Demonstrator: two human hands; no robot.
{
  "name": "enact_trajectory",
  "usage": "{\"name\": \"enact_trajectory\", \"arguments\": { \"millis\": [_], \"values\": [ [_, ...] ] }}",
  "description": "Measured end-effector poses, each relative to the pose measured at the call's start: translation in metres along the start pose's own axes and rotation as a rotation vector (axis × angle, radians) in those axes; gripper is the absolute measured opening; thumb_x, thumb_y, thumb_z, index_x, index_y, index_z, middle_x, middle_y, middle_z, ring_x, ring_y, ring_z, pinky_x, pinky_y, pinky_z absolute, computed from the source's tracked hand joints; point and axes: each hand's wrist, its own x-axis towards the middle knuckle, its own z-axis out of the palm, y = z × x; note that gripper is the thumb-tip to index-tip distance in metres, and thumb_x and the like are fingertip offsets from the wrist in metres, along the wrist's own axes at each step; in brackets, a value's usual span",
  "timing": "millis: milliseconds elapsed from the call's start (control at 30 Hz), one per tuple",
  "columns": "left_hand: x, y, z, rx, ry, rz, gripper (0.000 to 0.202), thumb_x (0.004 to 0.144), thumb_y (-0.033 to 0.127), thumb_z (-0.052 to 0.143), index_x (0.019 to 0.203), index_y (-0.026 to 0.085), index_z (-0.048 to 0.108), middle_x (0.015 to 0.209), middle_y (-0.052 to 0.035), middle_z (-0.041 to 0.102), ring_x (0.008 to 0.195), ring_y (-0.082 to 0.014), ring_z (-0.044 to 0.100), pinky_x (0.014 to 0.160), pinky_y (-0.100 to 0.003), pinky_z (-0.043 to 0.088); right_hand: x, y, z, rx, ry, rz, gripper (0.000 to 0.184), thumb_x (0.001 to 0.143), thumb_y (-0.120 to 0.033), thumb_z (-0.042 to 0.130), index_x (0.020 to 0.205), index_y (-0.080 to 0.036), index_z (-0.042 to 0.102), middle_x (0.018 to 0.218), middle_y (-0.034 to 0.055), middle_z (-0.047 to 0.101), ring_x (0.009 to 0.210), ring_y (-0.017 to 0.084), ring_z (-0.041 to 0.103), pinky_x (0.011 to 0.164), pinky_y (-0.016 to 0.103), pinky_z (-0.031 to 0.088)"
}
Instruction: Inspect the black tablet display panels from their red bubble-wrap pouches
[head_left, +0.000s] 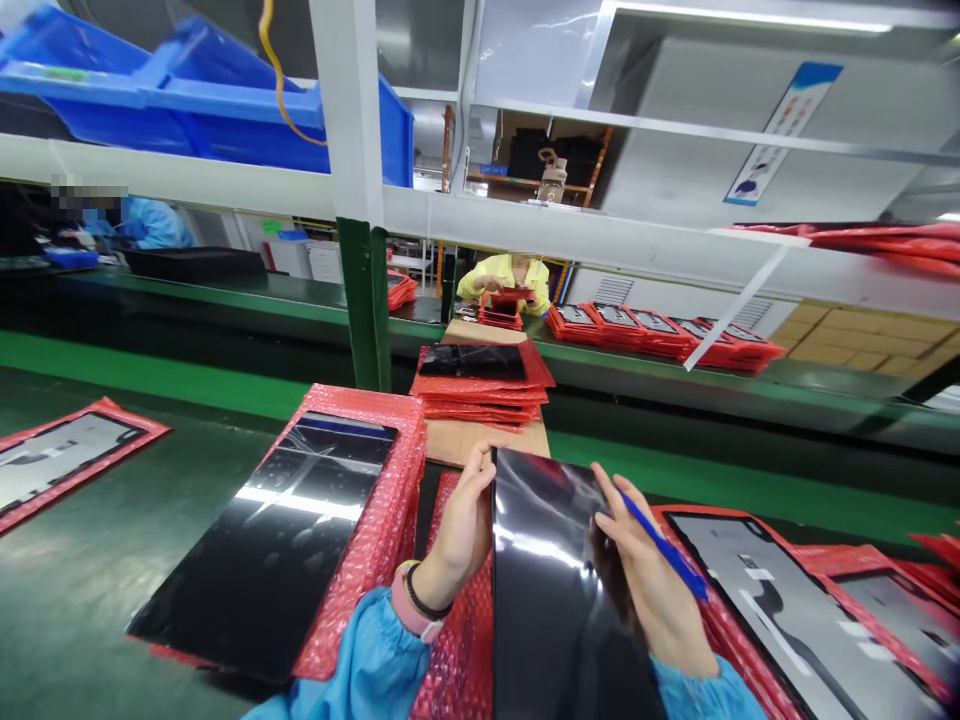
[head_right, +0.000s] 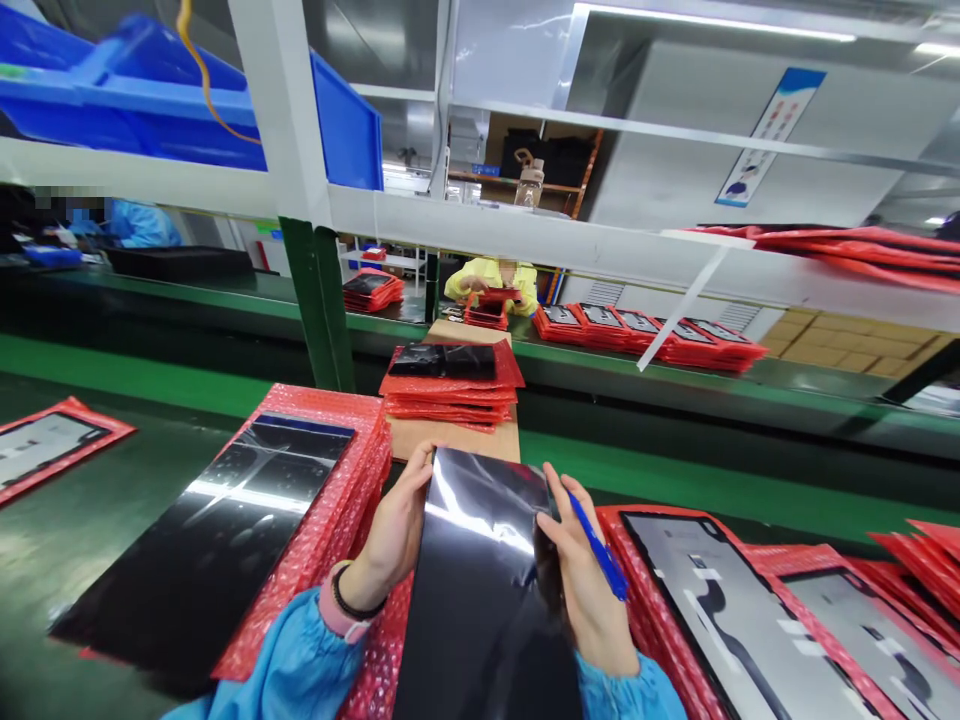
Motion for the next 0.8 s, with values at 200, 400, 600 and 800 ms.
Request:
{"name": "enact_trajectory", "arguments": {
  "millis": [200,400,600,800],
  "values": [
    [-0.016,-0.028,-0.046,0.274,0.119,-0.166,0.060,0.077,0.042,0.065,0.131,0.018,0.053,0.157,-0.0114,0.037,0.148,-0.0277,0.022,0.121,-0.039,0.013,-0.006,0.053,-0.010,0.060,0.086,0.137,0.048,0.054,-0.040,0.084,0.094,-0.028,0.059,0.121,0.0029,0.071,0.129,0.031,0.052,0.104,0.044,0.044],
    [-0.057,-0.025,-0.094,0.565,0.213,-0.304,0.100,0.057,0.027,0.073,0.145,0.004,0.031,0.164,-0.0188,0.011,0.151,-0.0279,0.002,0.121,-0.030,-0.001,-0.010,0.104,0.001,0.092,0.096,0.116,0.044,0.052,-0.034,0.082,0.087,-0.028,0.056,0.101,-0.0005,0.076,0.129,0.030,0.053,0.111,0.044,0.034],
    [-0.068,-0.021,-0.111,0.595,0.217,-0.484,0.095,0.063,0.026,0.061,0.146,-0.001,0.024,0.151,-0.0274,0.036,0.137,-0.0358,0.039,0.114,-0.043,0.027,-0.015,0.130,0.008,0.112,0.051,0.070,0.041,0.062,-0.036,0.079,0.096,-0.029,0.058,0.120,0.0007,0.070,0.130,0.026,0.051,0.113,0.042,0.030],
    [-0.064,-0.018,-0.100,0.594,0.152,-0.406,0.084,0.074,0.027,0.057,0.146,0.000,0.025,0.121,-0.0212,0.062,0.109,-0.0295,0.060,0.099,-0.041,0.042,-0.012,0.131,0.000,0.122,0.055,0.144,0.044,0.057,-0.039,0.081,0.092,-0.030,0.056,0.109,-0.0043,0.074,0.123,0.027,0.057,0.112,0.045,0.032]
  ]
}}
